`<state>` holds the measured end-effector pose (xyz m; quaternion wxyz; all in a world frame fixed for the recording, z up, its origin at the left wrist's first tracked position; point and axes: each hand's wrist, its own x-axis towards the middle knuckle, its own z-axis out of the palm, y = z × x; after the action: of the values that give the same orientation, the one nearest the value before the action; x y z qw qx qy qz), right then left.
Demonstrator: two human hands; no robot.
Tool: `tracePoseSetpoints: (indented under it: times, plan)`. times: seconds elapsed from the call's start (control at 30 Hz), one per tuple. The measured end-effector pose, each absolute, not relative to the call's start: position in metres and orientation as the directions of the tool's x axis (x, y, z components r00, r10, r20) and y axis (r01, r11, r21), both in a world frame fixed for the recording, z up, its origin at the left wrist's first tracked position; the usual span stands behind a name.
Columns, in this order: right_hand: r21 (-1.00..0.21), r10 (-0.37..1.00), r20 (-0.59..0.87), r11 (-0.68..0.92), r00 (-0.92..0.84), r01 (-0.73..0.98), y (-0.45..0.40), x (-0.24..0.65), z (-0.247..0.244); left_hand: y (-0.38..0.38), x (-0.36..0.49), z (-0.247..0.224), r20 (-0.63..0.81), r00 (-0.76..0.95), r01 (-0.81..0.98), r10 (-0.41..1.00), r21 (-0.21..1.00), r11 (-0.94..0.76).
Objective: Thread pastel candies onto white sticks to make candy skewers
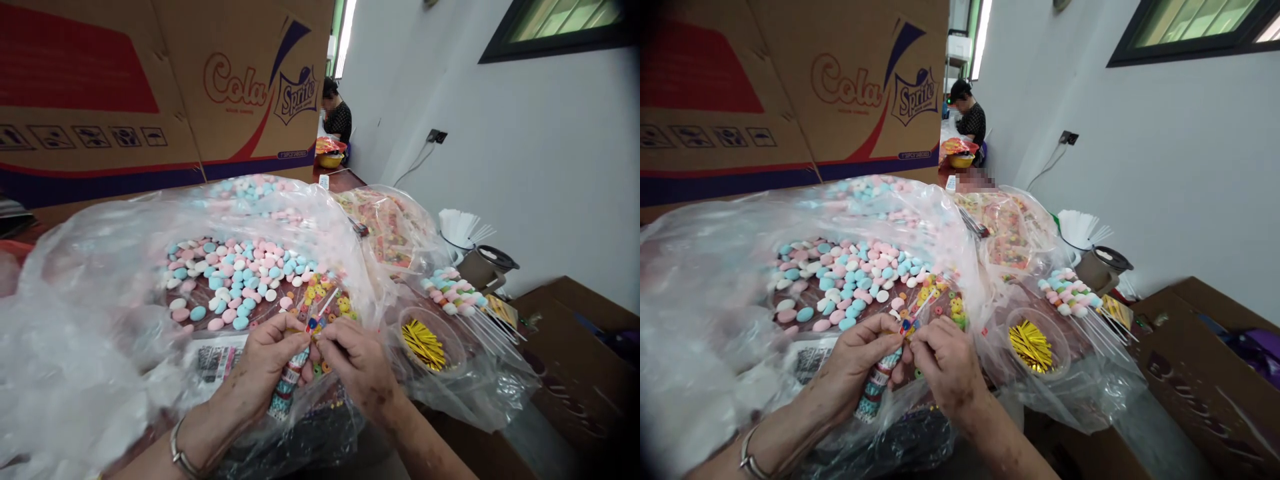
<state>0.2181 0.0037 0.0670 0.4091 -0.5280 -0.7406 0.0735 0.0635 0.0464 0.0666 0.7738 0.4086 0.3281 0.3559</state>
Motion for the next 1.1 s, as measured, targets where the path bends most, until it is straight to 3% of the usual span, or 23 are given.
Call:
tracePoseSetpoints:
  times: [0.1,0.2,0.33,0.43,0.53,0.63,0.73,0.8,0.87,0.93,1.0,1.07,1.1]
  plan:
    - [-0.127,0.672,0.684,0.494,-0.285,0.860,0.002,0.216,0.063,0.050,0.064,0.069,-0.202,0.459,-0.137,0.865,0.946,0.294]
    - [0.121,0.562,0.623,0.618,-0.544,0.777,0.002,0.223,0.065,0.061,0.060,0.080,-0.229,0.596,0.142,0.770,0.973,0.179]
    - [0.110,0.489,0.447,0.800,-0.749,0.589,0.009,0.238,0.073,0.076,0.055,0.098,-0.377,0.834,0.347,0.404,0.926,0.148]
    - [0.009,0.479,0.388,0.852,-0.788,0.523,0.014,0.242,0.082,0.082,0.055,0.104,-0.448,0.838,0.405,0.310,0.893,0.196]
    - [0.026,0.451,0.376,0.868,-0.810,0.495,0.012,0.239,0.089,0.082,0.054,0.105,-0.476,0.833,0.442,0.283,0.879,0.177]
    - [0.109,0.504,0.369,0.811,-0.781,0.575,0.005,0.232,0.085,0.079,0.055,0.102,-0.422,0.828,0.449,0.369,0.893,0.014]
    - [0.184,0.613,0.498,0.616,-0.613,0.766,0.009,0.225,0.070,0.074,0.061,0.092,-0.101,0.716,0.433,0.691,0.841,-0.325]
    - [0.087,0.652,0.644,0.458,-0.401,0.885,0.021,0.222,0.060,0.067,0.068,0.083,0.227,0.548,0.458,0.805,0.724,-0.515]
    - [-0.219,0.697,0.708,0.368,-0.112,0.903,0.037,0.222,0.055,0.060,0.074,0.076,0.488,0.400,0.467,0.776,0.620,-0.631]
    - [-0.519,0.749,0.651,0.319,0.124,0.793,0.049,0.221,0.057,0.053,0.077,0.071,0.597,0.315,0.416,0.738,0.611,-0.673]
    - [-0.707,0.789,0.562,0.304,0.247,0.639,0.052,0.216,0.064,0.051,0.078,0.071,0.455,0.278,0.279,0.846,0.804,-0.525]
    - [-0.770,0.811,0.531,0.343,0.244,0.538,0.046,0.206,0.072,0.056,0.074,0.077,0.128,0.291,0.055,0.948,0.987,-0.150]
    - [-0.773,0.815,0.540,0.382,0.210,0.506,0.041,0.201,0.075,0.062,0.071,0.082,-0.017,0.316,-0.055,0.948,0.998,0.037]
